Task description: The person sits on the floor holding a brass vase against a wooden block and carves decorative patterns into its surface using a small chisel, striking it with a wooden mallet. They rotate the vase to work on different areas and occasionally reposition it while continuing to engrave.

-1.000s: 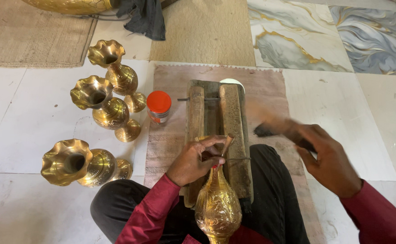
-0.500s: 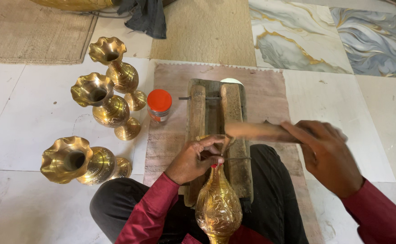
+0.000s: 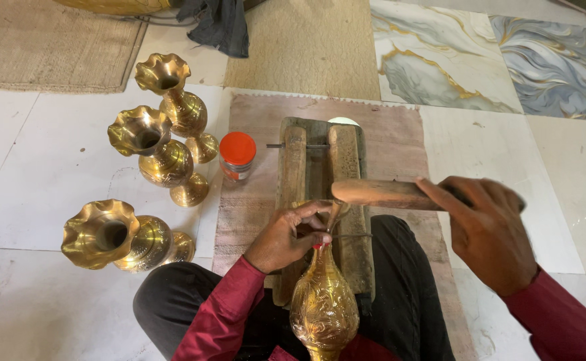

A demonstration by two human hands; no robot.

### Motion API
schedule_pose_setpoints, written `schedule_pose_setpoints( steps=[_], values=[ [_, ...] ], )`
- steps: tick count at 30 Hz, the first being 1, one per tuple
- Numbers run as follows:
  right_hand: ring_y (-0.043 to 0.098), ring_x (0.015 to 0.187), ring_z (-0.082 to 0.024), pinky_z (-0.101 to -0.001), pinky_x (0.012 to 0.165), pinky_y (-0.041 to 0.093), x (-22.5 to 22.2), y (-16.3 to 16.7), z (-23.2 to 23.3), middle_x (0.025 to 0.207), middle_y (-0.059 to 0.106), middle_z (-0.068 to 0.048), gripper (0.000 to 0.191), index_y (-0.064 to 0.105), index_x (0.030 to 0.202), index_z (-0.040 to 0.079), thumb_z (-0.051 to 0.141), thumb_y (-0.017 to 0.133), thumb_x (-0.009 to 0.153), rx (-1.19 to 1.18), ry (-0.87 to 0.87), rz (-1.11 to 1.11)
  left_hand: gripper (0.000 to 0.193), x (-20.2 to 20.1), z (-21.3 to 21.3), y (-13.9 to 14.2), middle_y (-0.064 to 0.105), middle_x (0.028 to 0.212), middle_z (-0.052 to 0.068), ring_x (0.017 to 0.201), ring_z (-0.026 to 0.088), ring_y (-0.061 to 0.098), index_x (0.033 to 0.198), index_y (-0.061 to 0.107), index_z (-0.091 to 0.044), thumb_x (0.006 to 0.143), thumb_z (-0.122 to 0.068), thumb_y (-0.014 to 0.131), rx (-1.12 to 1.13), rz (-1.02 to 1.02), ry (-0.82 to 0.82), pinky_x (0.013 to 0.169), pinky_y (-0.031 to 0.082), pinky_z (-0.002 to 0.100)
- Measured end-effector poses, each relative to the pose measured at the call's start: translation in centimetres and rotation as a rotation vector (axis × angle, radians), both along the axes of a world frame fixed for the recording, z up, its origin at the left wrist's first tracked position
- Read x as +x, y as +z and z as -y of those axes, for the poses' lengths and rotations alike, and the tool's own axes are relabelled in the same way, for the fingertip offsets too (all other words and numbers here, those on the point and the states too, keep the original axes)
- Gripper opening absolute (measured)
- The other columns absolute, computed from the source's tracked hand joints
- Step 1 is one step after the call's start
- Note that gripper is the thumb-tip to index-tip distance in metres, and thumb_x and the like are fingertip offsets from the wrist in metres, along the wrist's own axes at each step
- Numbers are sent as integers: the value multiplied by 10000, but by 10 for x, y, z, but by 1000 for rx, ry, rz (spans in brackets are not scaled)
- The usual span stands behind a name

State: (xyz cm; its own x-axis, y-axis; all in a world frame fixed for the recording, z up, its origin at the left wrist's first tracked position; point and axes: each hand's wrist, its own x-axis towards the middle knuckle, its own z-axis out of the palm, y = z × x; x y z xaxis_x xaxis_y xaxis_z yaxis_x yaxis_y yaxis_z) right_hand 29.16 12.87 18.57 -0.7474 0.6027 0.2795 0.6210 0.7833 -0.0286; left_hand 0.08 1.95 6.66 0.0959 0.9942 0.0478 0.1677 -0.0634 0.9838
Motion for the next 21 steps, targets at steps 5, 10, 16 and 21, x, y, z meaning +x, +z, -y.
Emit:
schedule_pose_setpoints(
  steps=[5, 10, 16, 21],
  values=[
    [684, 935, -235, -342, 709, 566, 0, -1, 0, 1137, 662, -142, 639, 499, 1487, 76, 92, 719, 888, -343, -120, -333, 571, 0, 1, -8, 795, 918, 29, 971, 131, 740, 1448, 581, -148, 911, -71, 760, 46, 83, -21, 973, 616, 369],
    [681, 1040, -243, -347, 806, 566, -3, 2, 2, 1209, 653, -155, 610, 507, 1489, 61, 71, 702, 911, -340, -94, -381, 544, 0, 2, -18, 788, 973, 17, 963, 123, 753, 1435, 577, -138, 923, -44, 736, 53, 139, -24, 959, 640, 358],
    [686, 966, -277, -429, 802, 581, -12, 9, 1, 1159, 657, -115, 565, 585, 1420, 126, 4, 659, 873, -62, 102, -126, 498, -1, 3, -19, 779, 996, 24, 986, 118, 735, 1416, 592, -108, 944, -23, 727, 82, 155, -37, 935, 634, 341],
    [653, 960, -270, -442, 804, 540, -18, 11, 2, 1145, 650, -105, 617, 529, 1448, 169, 30, 671, 864, -270, -63, -192, 535, -1, 3, -16, 784, 942, 9, 904, 100, 725, 1419, 587, -122, 911, -42, 736, 15, 88, 2, 878, 635, 318]
  ],
)
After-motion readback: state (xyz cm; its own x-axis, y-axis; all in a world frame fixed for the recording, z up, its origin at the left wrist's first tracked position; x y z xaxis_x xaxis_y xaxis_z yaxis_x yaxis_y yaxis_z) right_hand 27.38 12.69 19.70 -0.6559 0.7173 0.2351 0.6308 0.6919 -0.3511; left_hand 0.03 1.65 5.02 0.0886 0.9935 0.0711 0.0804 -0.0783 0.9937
